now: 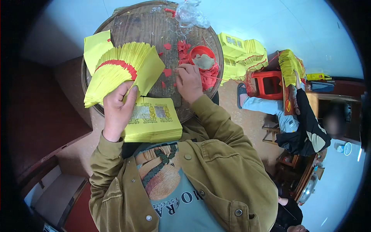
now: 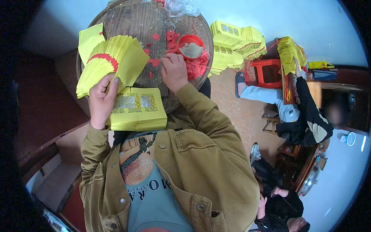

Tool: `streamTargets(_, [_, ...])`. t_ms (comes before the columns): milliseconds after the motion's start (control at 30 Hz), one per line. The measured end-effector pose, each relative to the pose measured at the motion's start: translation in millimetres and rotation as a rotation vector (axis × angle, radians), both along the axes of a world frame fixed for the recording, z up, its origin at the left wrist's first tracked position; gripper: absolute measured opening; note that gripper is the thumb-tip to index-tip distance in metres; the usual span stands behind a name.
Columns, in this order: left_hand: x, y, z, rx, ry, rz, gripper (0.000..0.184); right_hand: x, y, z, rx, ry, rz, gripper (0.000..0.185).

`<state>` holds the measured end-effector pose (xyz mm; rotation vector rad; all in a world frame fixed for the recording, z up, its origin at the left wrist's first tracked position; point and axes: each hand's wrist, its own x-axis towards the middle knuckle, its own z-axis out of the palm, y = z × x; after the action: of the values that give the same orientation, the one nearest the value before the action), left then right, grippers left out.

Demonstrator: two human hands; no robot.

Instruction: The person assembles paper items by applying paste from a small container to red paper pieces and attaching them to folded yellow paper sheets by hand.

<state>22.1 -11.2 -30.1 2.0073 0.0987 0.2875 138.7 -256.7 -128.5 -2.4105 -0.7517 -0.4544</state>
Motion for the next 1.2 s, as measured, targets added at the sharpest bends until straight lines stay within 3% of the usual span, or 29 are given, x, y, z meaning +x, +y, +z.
streamTargets(233, [-1, -2, 0, -0.007, -0.037, -0.003, 0.012, -3, 19, -19, -0.132, -0.017, -0.003, 0.023])
streamTargets(333, [-3, -2, 1, -0.007, -0.005, -0.016, 0.012, -5, 5, -9, 0.096, 0.053, -0.033, 0.019])
streamTargets(400, [-1, -4, 0, -0.011, -0.027, -0.018, 0.011, -1, -7, -13, 0.370, 0.380, -0.052, 0.013])
streamTargets(433, [1, -5, 2, -0.009, -0.043, -0.029, 0.011, -2, -9, 0, 0.375, 0.362, -0.059, 0.013])
streamTargets(500, [3, -5, 6, 0.154, -0.070, -0.094, 0.010, -19, -11, 29, 0.812, 0.892, 0.024, 0.011])
streamTargets(533, [3, -7, 9, 0.158, -0.074, -0.110, 0.010, -25, -12, 39, 0.916, 0.958, 0.117, 0.012])
streamTargets(633, [2, -8, 7, 0.154, -0.054, -0.111, 0.011, -43, -1, 68, 0.780, 0.995, 0.270, 0.017])
streamTargets(767, [1, -8, 4, 0.078, -0.026, -0.082, 0.010, -50, 10, 87, 0.691, 1.160, 0.187, 0.031])
streamTargets(800, [2, -9, 4, 0.077, -0.048, -0.069, 0.010, -46, 7, 80, 0.696, 1.144, 0.175, 0.031])
streamTargets(867, [2, -7, 0, 0.071, -0.047, -0.069, 0.010, -40, 5, 47, 0.310, 0.572, 0.151, 0.046])
streamTargets(900, [1, -6, -1, 0.067, -0.035, -0.053, 0.010, -40, 6, 34, 0.315, 0.573, 0.146, 0.046])
streamTargets(967, [1, -5, -1, 0.071, -0.034, -0.054, 0.010, -38, 10, 15, 0.206, 0.312, -0.082, 0.048])
streamTargets(1067, [0, -5, -1, 0.066, -0.030, -0.053, 0.011, -30, 16, 4, -0.024, 0.216, -0.098, 0.045])
streamTargets(1200, [0, -5, -3, 0.068, -0.046, -0.042, 0.012, -33, 19, 2, -0.031, 0.107, 0.031, 0.038])
